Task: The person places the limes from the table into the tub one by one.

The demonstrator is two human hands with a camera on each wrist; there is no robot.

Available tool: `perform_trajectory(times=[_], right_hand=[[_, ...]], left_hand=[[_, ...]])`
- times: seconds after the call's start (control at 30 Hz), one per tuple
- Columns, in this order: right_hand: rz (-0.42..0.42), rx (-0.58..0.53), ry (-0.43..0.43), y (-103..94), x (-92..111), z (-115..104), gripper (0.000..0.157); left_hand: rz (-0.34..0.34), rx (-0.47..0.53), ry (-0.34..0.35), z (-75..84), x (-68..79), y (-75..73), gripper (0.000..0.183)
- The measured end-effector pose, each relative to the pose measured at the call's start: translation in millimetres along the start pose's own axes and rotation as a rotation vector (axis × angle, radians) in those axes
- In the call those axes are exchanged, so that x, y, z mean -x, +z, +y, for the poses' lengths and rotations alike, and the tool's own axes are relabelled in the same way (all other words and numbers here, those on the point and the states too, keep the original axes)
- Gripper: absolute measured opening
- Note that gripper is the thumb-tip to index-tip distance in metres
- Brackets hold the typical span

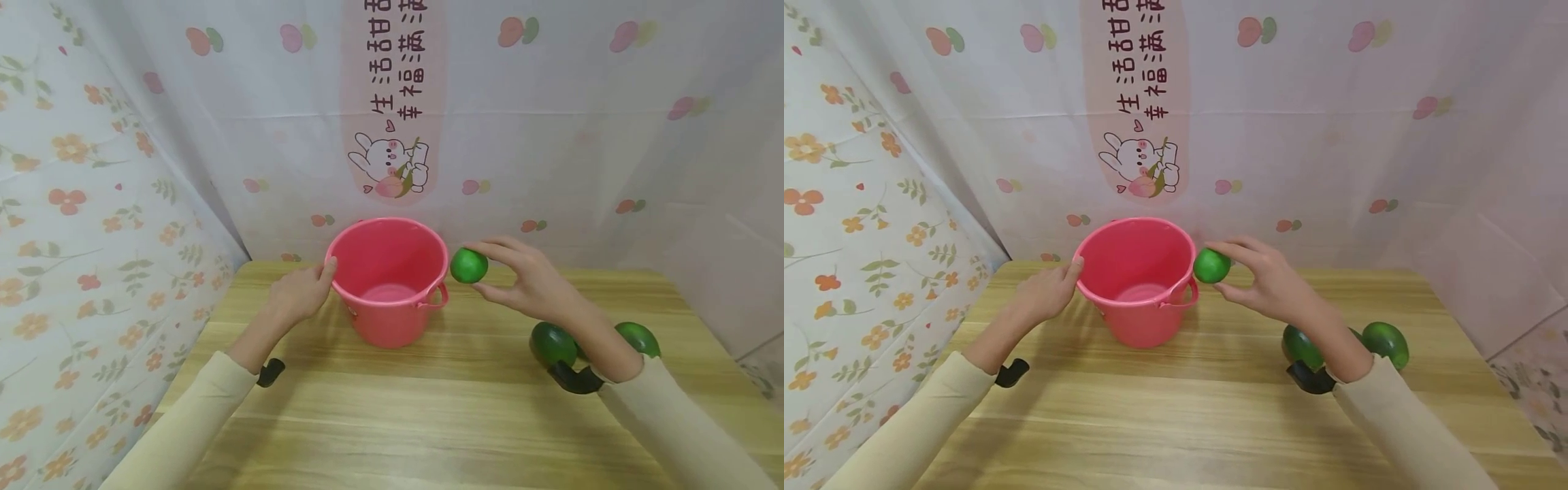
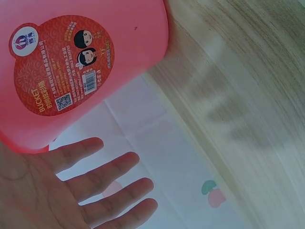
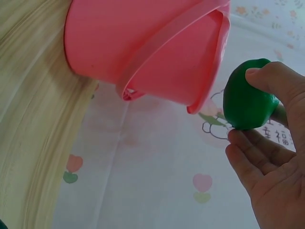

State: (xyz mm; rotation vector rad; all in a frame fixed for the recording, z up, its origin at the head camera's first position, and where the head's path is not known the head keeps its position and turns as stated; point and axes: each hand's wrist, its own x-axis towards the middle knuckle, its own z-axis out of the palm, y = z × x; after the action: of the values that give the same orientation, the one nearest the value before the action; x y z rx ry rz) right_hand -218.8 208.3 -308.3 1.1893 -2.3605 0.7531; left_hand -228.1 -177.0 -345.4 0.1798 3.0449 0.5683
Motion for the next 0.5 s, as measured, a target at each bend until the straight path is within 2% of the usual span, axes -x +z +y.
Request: perform_trajectory(times=[0.23,0.5], right_hand=[[0.013,-0.02,-0.002,2.0,-1.3,-3.1,0.066],[0.001,-0.031,0.035,0.7,-1.2,-6.9,0.065]], left_hand=[[-0.008,0.006,-0.003,-1.4,0.7,1.1,0.076],[-0.002,0.01,0.0,-2.7,-0.4,3.0,0.077]])
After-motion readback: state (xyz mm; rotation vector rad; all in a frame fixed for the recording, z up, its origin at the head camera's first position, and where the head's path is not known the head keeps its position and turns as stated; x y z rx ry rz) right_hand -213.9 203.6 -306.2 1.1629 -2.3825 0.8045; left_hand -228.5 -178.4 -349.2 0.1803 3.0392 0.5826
